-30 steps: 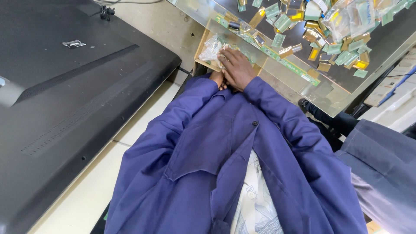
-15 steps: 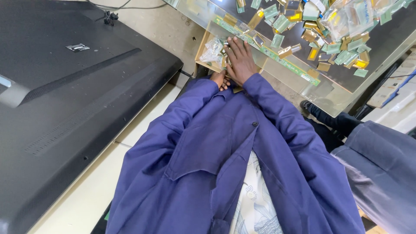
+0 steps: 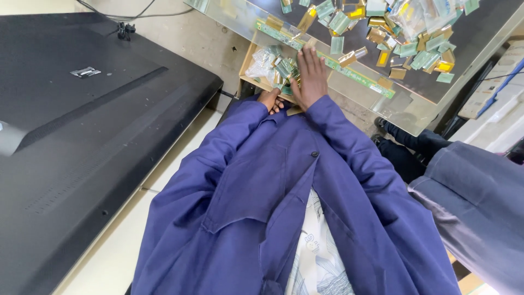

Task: Picking up small electronic components from a pile on a table and placing them into a cardboard box.

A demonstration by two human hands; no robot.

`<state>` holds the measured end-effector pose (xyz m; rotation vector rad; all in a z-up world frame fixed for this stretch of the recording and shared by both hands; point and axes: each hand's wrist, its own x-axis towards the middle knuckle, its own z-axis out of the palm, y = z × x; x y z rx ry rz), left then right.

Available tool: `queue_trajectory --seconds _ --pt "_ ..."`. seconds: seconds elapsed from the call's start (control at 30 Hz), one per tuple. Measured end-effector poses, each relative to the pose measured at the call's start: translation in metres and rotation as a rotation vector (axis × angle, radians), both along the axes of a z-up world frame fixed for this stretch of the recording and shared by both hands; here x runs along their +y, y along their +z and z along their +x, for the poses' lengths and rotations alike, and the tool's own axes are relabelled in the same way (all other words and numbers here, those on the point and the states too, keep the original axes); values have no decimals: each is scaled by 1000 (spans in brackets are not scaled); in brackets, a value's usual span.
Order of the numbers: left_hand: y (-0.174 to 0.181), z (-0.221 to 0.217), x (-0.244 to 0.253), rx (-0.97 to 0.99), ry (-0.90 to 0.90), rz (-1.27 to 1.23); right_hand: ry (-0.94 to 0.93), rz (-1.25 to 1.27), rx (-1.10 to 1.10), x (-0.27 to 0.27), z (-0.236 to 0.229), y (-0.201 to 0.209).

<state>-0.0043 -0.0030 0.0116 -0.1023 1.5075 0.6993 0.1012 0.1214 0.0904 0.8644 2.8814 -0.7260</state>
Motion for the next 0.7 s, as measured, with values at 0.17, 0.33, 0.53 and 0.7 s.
queue_trajectory --seconds 0.17,0.33,0.53,0.7 --pt "-38 9 -7 75 10 113 169 49 221 -21 14 -11" --pt "-35 8 -6 76 7 115 146 91 254 -15 19 -23" --pt "-4 2 3 13 -16 7 123 64 270 19 -15 14" --pt "-9 3 2 15 -3 -16 -17 72 18 52 -43 6"
